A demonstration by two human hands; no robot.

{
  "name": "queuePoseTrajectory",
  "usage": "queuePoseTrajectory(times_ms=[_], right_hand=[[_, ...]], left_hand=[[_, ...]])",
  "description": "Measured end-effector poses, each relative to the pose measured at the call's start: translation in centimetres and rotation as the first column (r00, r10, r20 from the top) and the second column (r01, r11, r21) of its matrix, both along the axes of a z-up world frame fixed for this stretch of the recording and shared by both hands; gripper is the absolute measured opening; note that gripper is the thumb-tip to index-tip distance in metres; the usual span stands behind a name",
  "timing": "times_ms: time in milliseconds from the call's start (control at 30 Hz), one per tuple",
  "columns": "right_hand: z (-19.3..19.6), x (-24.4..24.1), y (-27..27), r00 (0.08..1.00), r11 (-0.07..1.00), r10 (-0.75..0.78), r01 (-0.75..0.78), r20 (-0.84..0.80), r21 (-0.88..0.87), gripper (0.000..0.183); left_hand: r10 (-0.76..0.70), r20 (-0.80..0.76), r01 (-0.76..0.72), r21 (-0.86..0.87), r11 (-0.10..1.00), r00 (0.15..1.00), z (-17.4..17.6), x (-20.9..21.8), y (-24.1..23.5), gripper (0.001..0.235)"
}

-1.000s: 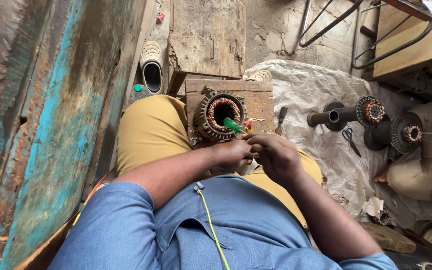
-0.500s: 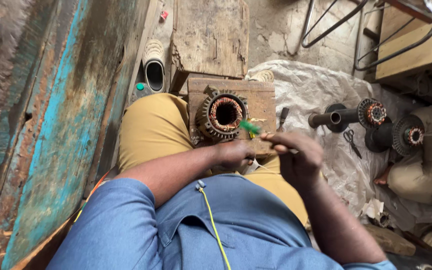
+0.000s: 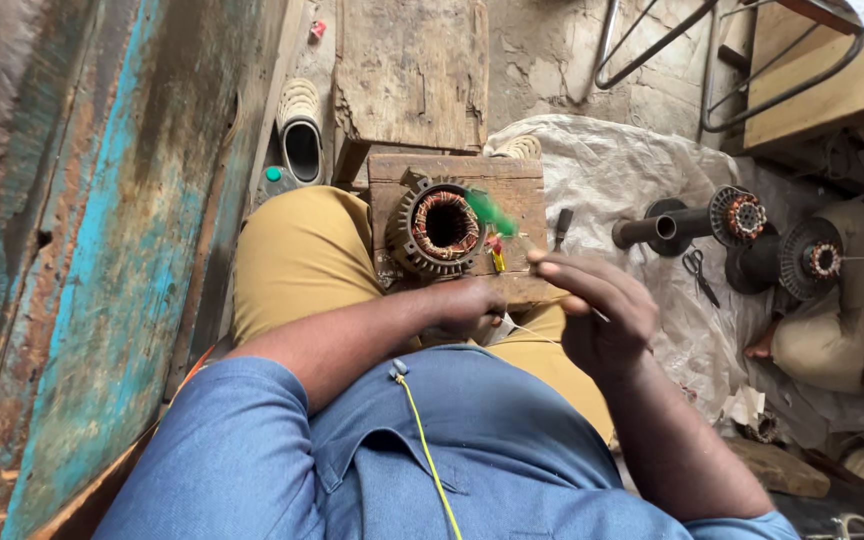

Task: The person sits on the floor and winds a thin wire into the slots of a motor stator resting on a wooden block. They use a screwdriver to push the wire into place and adjust the winding pattern.

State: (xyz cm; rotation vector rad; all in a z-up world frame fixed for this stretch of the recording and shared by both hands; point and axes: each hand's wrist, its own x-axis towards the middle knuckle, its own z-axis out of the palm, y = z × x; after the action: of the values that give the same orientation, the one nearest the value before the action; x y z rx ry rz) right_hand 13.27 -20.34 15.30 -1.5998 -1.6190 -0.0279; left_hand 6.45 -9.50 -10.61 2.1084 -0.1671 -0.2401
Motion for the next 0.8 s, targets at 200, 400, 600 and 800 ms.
queuePoseTrajectory(times_ms=[200,400,600,800], right_hand=[[-1.1,-1.3,1.9,0.997,0.993,0.076,-0.077,-0.015,-0.088,0.025],[0.3,-0.6,0.2,0.999,1.0,0.008,-0.008,0.036,-0.011,0.027],[-2.4,-1.4,1.3,0.999,0.994,0.034,-0.03,0.039,-0.105,0.032],[-1.3,-0.2,-0.3,0.988,0.994,-0.099,0.092,-0.118,-0.065,0.047]], left_hand=[[0.04,0.173,-0.03,-0.059,0.998,0.984,0.9,-0.4,0.0,0.011],[0.004,0.02,-0.003,-0.014,1.0,1.0,1.1,-0.5,0.3,0.02],[0.047,0.249,0.001,-0.19,0.982,0.967,1.6,-0.3,0.3,0.031],[0.002,-0.021,-0.002,-0.012,1.0,1.0,1.2,-0.5,0.1,0.017]])
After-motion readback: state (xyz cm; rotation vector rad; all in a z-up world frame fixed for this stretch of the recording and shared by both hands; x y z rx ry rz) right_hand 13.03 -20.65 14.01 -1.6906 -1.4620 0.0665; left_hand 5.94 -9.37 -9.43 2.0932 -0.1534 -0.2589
